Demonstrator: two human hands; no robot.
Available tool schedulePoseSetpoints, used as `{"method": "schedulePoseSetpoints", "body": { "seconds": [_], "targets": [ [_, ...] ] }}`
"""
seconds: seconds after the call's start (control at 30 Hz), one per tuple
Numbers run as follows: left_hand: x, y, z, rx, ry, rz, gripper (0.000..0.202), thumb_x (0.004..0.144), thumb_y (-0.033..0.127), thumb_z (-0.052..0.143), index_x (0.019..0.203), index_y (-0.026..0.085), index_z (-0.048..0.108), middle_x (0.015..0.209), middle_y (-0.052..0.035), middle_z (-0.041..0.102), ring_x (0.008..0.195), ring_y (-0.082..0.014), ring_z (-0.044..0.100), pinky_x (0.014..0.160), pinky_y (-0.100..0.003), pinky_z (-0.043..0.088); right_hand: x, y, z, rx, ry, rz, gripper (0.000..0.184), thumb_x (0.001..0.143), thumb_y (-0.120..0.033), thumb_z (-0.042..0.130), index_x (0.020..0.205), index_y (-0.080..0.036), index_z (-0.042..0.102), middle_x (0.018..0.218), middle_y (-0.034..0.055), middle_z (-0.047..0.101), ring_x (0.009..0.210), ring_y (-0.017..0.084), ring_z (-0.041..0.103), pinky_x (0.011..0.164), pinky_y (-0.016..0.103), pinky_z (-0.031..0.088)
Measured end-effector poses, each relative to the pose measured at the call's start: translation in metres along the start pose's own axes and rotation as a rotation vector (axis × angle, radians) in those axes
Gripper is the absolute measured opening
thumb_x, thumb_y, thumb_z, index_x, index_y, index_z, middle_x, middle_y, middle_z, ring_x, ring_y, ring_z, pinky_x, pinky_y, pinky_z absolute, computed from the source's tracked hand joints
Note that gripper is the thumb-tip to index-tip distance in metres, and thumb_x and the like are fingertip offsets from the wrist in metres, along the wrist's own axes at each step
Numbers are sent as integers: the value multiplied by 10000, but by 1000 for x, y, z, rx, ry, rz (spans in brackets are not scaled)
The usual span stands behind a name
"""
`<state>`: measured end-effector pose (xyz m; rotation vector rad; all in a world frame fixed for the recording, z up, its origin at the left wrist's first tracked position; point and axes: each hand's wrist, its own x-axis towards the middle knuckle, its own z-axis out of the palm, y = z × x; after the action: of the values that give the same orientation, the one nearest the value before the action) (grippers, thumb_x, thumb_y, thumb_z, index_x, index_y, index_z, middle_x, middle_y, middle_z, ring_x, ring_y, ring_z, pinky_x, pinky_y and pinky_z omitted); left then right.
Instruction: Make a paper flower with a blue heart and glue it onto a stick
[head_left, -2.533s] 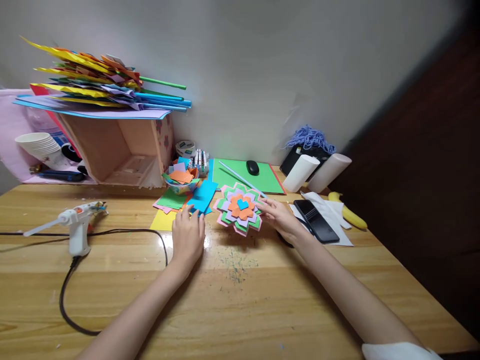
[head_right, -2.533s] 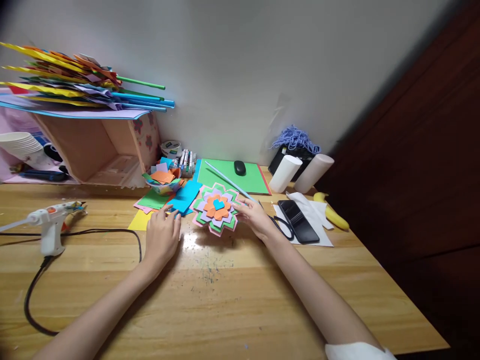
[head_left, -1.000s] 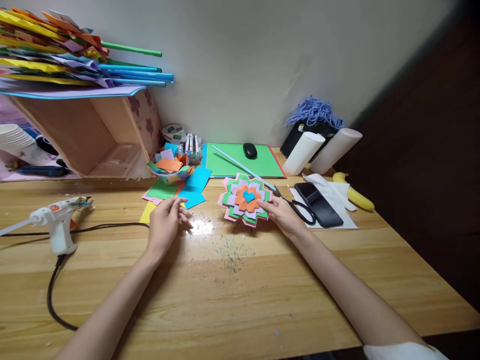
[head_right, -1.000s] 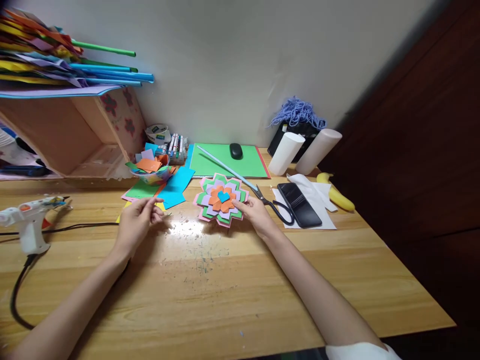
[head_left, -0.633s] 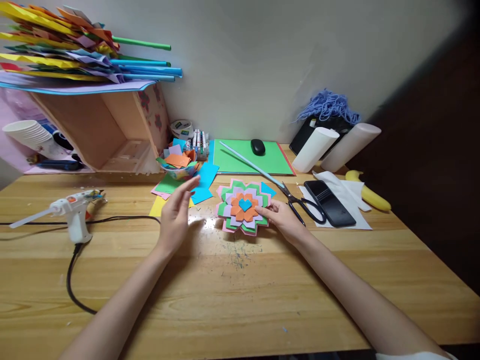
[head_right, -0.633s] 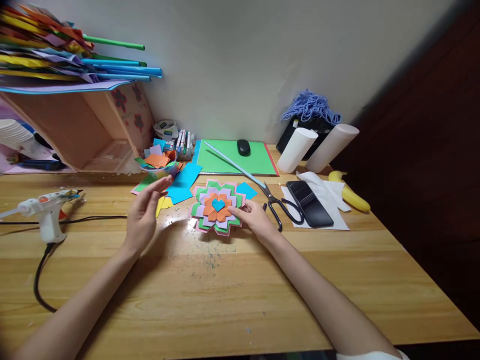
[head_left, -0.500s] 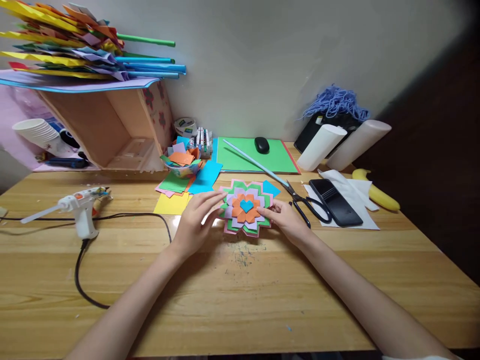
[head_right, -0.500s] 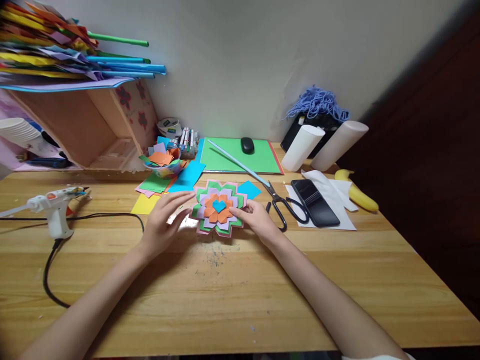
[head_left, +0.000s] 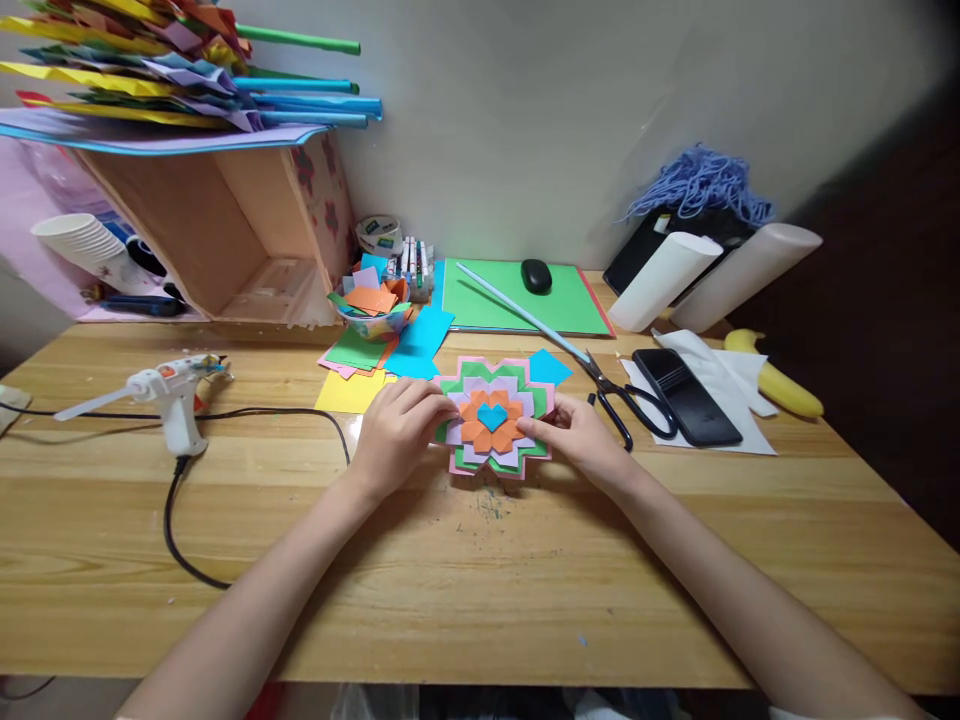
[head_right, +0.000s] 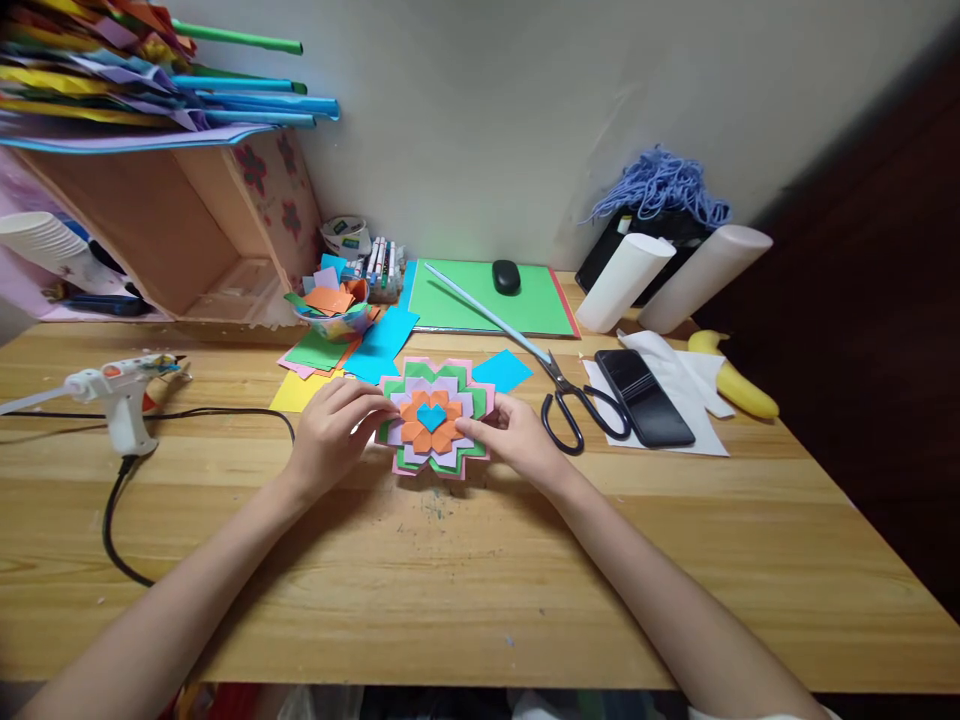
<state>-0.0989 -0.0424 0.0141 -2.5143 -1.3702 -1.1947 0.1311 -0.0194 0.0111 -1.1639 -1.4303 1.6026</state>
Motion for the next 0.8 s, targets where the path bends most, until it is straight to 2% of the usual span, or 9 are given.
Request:
{"method": "schedulePoseSetpoints", "body": {
  "seconds": [0.1,0.17,0.3,0.37,0.43,0.5,0.6,0.7,0.8],
  "targets": [
    [3,5,-3,-197,-5,-133,85,832,194,524,785,187,594,808,-35,606,785,-158,515,701,-289,405,1,2,-1,31,-7,4,282,667,-330,710,897,-183,642,907,57,708,819,211,669,713,327,547],
    [7,9,-5,-369,51,-272,84,828,212,530,764,187,578,823,-34,590,835,-161,527,762,-298,407,2,5,-2,45,-8,-1,297,676,-336,704,922,-184,637,915,59,705,830,207,666,736,331,544],
    [12,12,-10,-897,118,-546,117,826,289,534,756,196,518,902,-35,585,930,-168,544,868,-322,400,5,9,-3,13,2,5,317,669,-371,704,911,-177,637,885,64,706,818,221,664,739,349,544],
    [13,11,-11,-1195,59,-643,144,820,331,538,779,203,484,792,-7,573,820,-144,570,851,-326,422,6,10,-3,4,-1,10,327,666,-382,704,910,-175,638,866,61,707,815,230,663,734,359,544],
    [13,9,-12,-1354,-7,-709,175,809,349,552,774,205,460,621,48,476,576,-86,514,754,-289,454,6,10,-1,20,-5,1,318,667,-377,704,908,-178,644,864,55,708,824,235,661,738,365,543],
    [13,6,-13,-1346,-23,-767,190,802,347,558,750,200,450,544,79,351,431,-48,359,586,-220,428,6,11,0,58,8,-17,297,662,-363,710,896,-189,655,882,48,709,838,235,660,751,366,539],
    [12,1,-11,-1122,78,-857,178,796,341,552,746,196,462,519,82,274,411,-54,239,418,-183,259,8,11,2,147,96,-31,288,644,-356,723,879,-200,664,926,47,705,865,236,656,767,362,537],
    [9,-2,-6,-828,194,-915,169,790,357,543,777,196,495,492,82,274,410,-69,221,398,-204,170,10,9,3,284,232,-21,334,628,-366,730,905,-195,653,958,50,699,900,240,647,757,357,544],
    [5,5,2,-709,99,-925,234,808,415,493,763,188,522,487,72,311,420,-81,269,414,-211,199,10,6,3,390,294,-20,362,614,-343,744,930,-201,640,967,34,695,901,226,644,738,340,551]
  ]
}}
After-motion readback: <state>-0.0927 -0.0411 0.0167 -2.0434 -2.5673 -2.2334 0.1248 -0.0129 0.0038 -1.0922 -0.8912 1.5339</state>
